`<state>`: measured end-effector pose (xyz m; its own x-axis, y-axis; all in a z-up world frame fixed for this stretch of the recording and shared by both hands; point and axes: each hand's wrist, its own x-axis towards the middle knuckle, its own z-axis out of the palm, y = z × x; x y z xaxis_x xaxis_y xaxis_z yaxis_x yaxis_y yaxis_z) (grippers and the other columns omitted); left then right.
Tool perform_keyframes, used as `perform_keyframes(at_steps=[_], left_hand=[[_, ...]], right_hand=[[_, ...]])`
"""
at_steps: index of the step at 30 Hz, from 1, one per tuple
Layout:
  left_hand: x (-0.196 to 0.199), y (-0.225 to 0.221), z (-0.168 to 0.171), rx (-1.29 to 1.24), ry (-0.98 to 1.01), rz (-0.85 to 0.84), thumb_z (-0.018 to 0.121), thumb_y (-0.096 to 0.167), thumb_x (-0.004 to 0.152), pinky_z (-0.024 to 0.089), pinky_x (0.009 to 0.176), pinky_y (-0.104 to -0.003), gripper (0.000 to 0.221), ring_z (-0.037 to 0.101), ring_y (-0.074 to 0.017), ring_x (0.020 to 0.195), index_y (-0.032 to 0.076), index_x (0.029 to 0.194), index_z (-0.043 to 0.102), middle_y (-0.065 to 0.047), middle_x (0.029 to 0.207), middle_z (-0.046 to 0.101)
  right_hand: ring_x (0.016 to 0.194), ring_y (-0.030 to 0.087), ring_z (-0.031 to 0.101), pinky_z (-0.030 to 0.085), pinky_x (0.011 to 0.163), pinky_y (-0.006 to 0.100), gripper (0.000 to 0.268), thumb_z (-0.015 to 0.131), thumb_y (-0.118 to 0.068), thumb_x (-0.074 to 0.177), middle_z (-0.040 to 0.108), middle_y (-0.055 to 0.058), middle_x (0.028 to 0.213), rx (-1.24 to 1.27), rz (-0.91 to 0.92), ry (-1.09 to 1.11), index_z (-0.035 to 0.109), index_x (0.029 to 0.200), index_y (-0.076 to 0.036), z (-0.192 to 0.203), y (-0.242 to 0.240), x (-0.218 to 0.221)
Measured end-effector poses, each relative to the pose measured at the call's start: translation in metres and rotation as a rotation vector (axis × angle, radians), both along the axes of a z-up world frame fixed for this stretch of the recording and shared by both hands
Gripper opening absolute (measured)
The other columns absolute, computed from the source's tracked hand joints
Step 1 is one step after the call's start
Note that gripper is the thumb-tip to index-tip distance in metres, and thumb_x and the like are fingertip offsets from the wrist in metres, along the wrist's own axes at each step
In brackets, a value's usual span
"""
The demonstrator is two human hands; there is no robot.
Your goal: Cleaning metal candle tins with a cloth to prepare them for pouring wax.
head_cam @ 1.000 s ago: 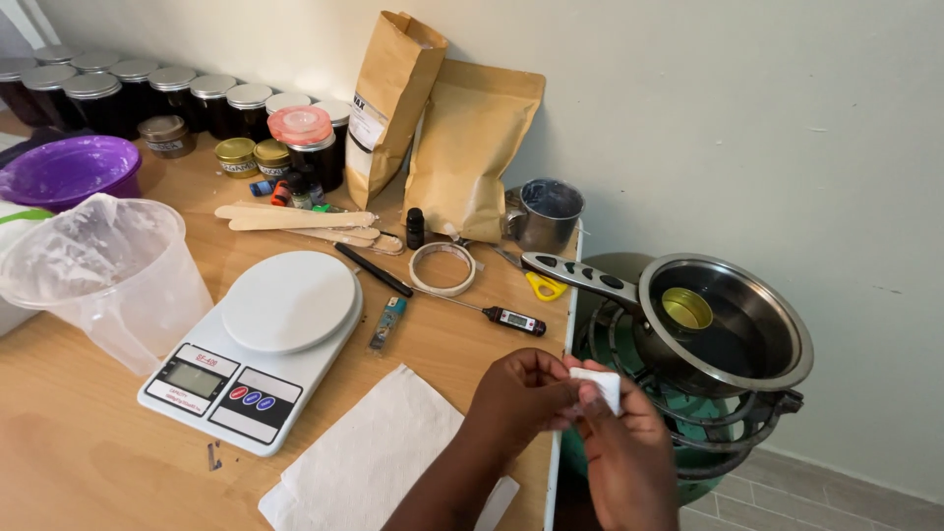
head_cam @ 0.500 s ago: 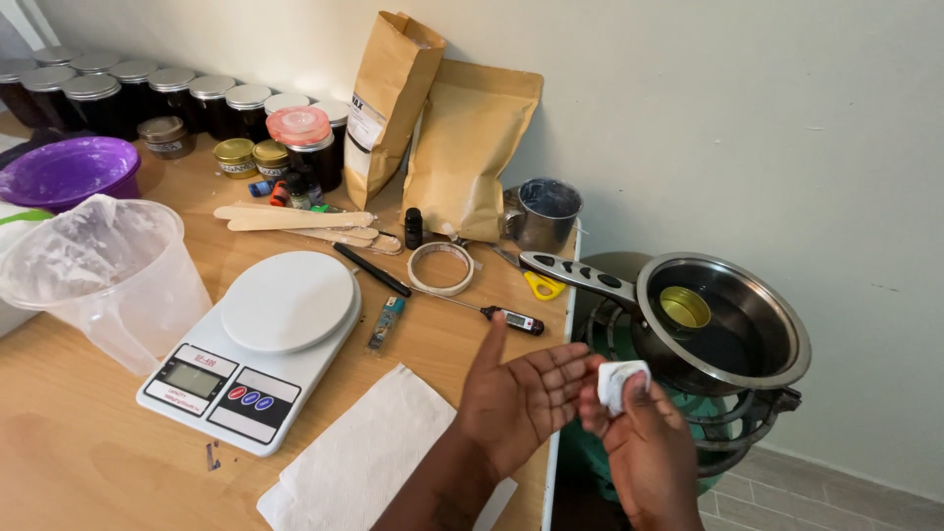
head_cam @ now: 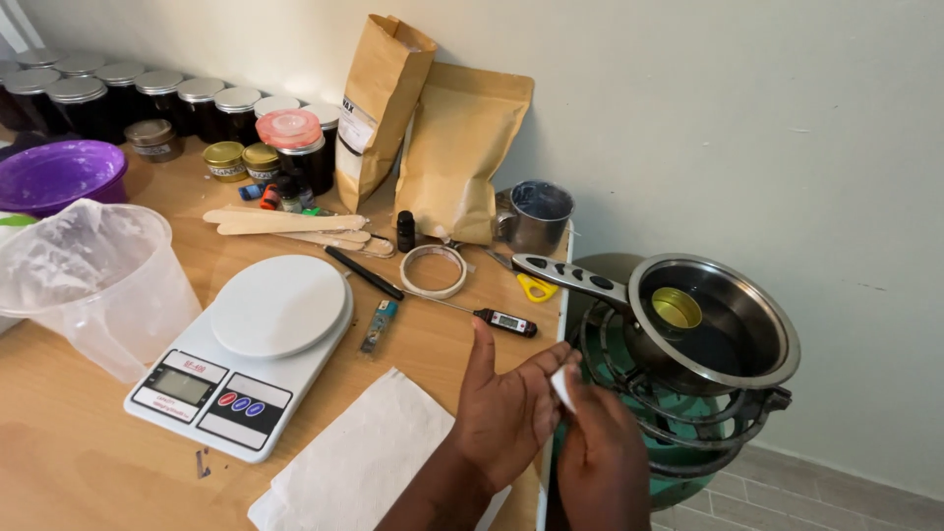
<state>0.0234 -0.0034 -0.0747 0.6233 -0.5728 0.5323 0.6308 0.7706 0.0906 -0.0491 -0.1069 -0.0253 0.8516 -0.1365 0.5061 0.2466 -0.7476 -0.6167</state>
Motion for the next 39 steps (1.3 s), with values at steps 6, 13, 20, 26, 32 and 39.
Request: perform_keyframes(at_steps=[6, 13, 20, 26, 32, 39], left_hand=[[-0.007, 0.004, 0.053, 0.771, 0.231, 0.341, 0.011, 0.086, 0.073, 0.007, 0.112, -0.040, 0.111, 0.019, -0.0264, 0.143, 0.005, 0.147, 0.020, -0.017, 0.154, 0.023], [-0.040, 0.005, 0.122, 1.205, 0.356, 0.481, 0.047, 0.023, 0.089, 0.037, 0.062, -0.025, 0.033, 0.065, -0.0145, 0.097, 0.010, 0.110, 0.068, -0.006, 0.120, 0.073], [-0.034, 0.001, 0.092, 1.210, 0.468, 0.596, 0.058, 0.028, 0.087, 0.046, 0.081, -0.026, 0.032, 0.061, -0.0166, 0.090, 0.009, 0.113, 0.065, -0.008, 0.091, 0.066], [-0.034, 0.019, 0.118, 1.346, 0.577, 0.599, 0.046, 0.028, 0.091, 0.045, 0.087, -0.027, 0.037, 0.061, -0.0166, 0.102, 0.013, 0.119, 0.065, -0.005, 0.110, 0.067], [-0.025, 0.014, 0.097, 1.310, 0.342, 0.663, 0.057, 0.024, 0.080, 0.042, 0.095, -0.026, 0.046, 0.060, -0.0154, 0.108, 0.015, 0.124, 0.065, -0.002, 0.120, 0.067], [-0.012, 0.008, 0.074, 1.113, 0.639, 0.956, 0.079, -0.015, 0.056, 0.055, 0.060, -0.028, 0.029, 0.062, -0.0181, 0.063, -0.004, 0.079, 0.066, -0.014, 0.069, 0.069]], right_hand=[[0.092, 0.014, 0.076, 0.060, 0.077, 0.024, 0.036, 0.060, 0.001, 0.073, 0.079, 0.005, 0.102, 0.449, 0.155, 0.135, 0.076, 0.103, -0.011, 0.010, 0.024, -0.012], [0.064, 0.022, 0.052, 0.041, 0.055, 0.033, 0.015, 0.059, 0.004, 0.087, 0.064, 0.019, 0.084, 1.404, 0.124, 0.363, 0.063, 0.101, 0.006, 0.021, 0.022, 0.020], [0.067, 0.014, 0.063, 0.050, 0.062, 0.027, 0.008, 0.070, 0.002, 0.078, 0.072, 0.012, 0.075, 0.868, -0.081, 0.077, 0.071, 0.086, 0.001, -0.013, 0.028, 0.031], [0.071, 0.017, 0.062, 0.050, 0.065, 0.028, 0.014, 0.066, 0.008, 0.077, 0.070, 0.014, 0.080, 1.096, 0.018, 0.105, 0.068, 0.090, 0.001, -0.023, 0.014, 0.044], [0.076, 0.021, 0.062, 0.050, 0.069, 0.029, 0.021, 0.063, 0.014, 0.076, 0.068, 0.017, 0.087, 1.345, 0.137, 0.150, 0.064, 0.093, 0.002, -0.035, 0.003, 0.057], [0.078, 0.019, 0.065, 0.051, 0.069, 0.028, 0.012, 0.067, 0.006, 0.079, 0.070, 0.015, 0.087, 1.336, 0.046, 0.029, 0.062, 0.085, -0.002, -0.024, 0.028, 0.055]])
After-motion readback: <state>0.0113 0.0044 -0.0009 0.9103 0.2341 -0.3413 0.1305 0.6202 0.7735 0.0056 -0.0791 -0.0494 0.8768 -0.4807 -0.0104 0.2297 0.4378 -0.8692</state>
